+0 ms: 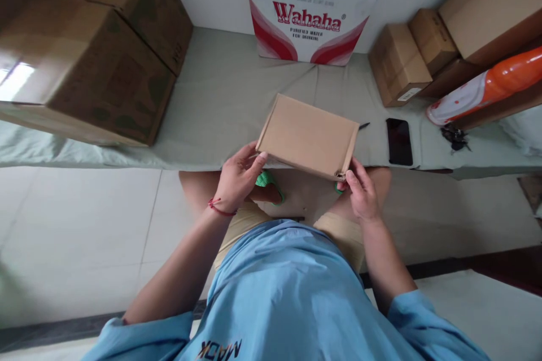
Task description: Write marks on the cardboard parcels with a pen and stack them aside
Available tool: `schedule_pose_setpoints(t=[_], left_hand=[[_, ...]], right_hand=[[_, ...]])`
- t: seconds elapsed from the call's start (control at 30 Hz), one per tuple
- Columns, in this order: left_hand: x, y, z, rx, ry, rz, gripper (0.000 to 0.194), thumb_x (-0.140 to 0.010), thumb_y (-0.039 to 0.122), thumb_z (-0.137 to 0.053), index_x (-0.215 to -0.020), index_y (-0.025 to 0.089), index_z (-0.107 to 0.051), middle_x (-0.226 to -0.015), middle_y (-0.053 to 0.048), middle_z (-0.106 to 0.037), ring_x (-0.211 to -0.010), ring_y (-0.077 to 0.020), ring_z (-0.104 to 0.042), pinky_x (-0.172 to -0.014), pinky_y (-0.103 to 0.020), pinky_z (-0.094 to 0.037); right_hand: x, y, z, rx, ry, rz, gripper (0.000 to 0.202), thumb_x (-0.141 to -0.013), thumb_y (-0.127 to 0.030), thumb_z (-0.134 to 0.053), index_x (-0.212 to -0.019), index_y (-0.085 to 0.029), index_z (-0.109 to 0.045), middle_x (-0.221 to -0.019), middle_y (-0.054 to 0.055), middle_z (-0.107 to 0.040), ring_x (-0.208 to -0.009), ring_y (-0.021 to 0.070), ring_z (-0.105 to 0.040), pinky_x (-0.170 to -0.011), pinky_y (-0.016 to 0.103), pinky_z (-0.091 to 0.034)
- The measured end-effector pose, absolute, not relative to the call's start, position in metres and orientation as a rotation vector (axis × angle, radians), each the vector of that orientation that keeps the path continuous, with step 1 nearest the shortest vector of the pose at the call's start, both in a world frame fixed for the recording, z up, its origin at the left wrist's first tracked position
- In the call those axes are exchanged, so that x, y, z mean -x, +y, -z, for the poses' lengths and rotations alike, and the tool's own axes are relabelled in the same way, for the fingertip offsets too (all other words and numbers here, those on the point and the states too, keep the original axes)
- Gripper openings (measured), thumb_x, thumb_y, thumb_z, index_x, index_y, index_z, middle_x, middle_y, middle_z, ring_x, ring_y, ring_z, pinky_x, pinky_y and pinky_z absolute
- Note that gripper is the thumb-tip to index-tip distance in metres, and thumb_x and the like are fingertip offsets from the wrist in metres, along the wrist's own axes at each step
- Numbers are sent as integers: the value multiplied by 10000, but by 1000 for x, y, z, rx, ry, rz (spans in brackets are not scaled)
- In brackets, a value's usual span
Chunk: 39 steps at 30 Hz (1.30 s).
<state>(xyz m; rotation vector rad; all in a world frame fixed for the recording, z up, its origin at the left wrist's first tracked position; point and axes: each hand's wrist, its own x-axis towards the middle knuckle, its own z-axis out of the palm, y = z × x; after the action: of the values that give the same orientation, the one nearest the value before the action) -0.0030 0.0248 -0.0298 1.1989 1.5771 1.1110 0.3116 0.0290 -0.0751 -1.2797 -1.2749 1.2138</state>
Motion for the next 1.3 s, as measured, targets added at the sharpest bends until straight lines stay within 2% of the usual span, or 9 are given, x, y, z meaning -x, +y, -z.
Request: schedule_pose_setpoints(t=[0.13,0.3,0.5,0.67,0.73,0.87,1.0,1.13,1.3], left_hand=[[3,15,37,-1091,1604,-1192,582,-919,587,-744,-1348,194,-740,-1206,-101,-818,-918,-236,-813,-896,-363,-651],[12,15,37,-1254,1949,-1244,550,-906,464,-721,-1385,194,-692,-1334,-155,-723,-1199,-305,-731,-983,-449,-654],[13,26,25,-1785,2123,-1273,332,-991,363,-685,-1299,242,-700,-1478,-167,-634,-1462,-359,-560,-1257,-596,-461],[-11,68,9,-2130,1879,-1114,306,-1042,420,-608,-1282,280,-737,-1641,-80,-600,-1658,-343,-385,-1368,-583,-284],[-23,85,6,-2170,1864,-957,388,-1060,458,-562,-1349,267,-736,-1702,-91,-551,-1689,-353,-335,-1388,-607,-198],[-38,102,3,-2222,1789,-634,579,-1072,496,-502,-1580,241,-610,-1764,-141,-447,-1672,-381,-370,-1374,-696,-109],[-40,103,1,-2210,1797,-578,621,-1083,486,-479,-1654,249,-533,-1786,-136,-404,-1679,-380,-357,-1368,-715,-76],[-39,103,2,-2236,1778,-556,724,-1047,593,-552,-1680,246,-494,-1801,-153,-371,-1690,-392,-327,-1368,-713,-38],[-37,104,3,-2288,1748,-468,1028,-912,803,-675,-1719,218,-423,-1821,-192,-311,-1703,-444,-265,-1360,-720,11]], right_hand=[[-302,34,76,1210,-1264,-1325,594,-1027,-578,-645,-1574,-349,-608,-1381,55,-725,-656,84,-657,-635,268,-589],[-301,55,69,1191,-1427,-1388,656,-1030,-659,-599,-1541,-250,-645,-972,62,-801,-793,185,-740,-738,320,-624],[-339,142,62,1726,-1722,-522,427,-1033,-477,-552,-1162,-176,-826,-1023,135,-831,-890,242,-749,-891,386,-592],[-355,211,62,2144,-2189,-192,617,-991,-193,-520,-1600,-172,-618,-1234,212,-807,-1067,323,-754,-926,421,-547],[-352,224,62,2215,-2308,-162,652,-974,-136,-528,-1618,-204,-603,-1233,225,-803,-1050,342,-756,-882,424,-532],[-344,229,61,2122,-2418,-113,375,-954,-92,-590,-1261,-120,-805,-1000,230,-801,-928,321,-752,-833,408,-499],[-346,218,57,2029,-2445,-59,172,-938,-173,-675,-1054,-121,-791,-822,143,-745,-811,247,-715,-789,367,-466],[-354,195,47,1896,-2071,-220,100,-811,-231,-722,-896,-186,-694,-692,35,-659,-667,187,-609,-688,318,-429],[-348,137,30,1308,-1069,-1076,282,-774,-398,-667,-735,-271,-418,-508,-109,-302,-430,96,-231,-427,228,-202]])
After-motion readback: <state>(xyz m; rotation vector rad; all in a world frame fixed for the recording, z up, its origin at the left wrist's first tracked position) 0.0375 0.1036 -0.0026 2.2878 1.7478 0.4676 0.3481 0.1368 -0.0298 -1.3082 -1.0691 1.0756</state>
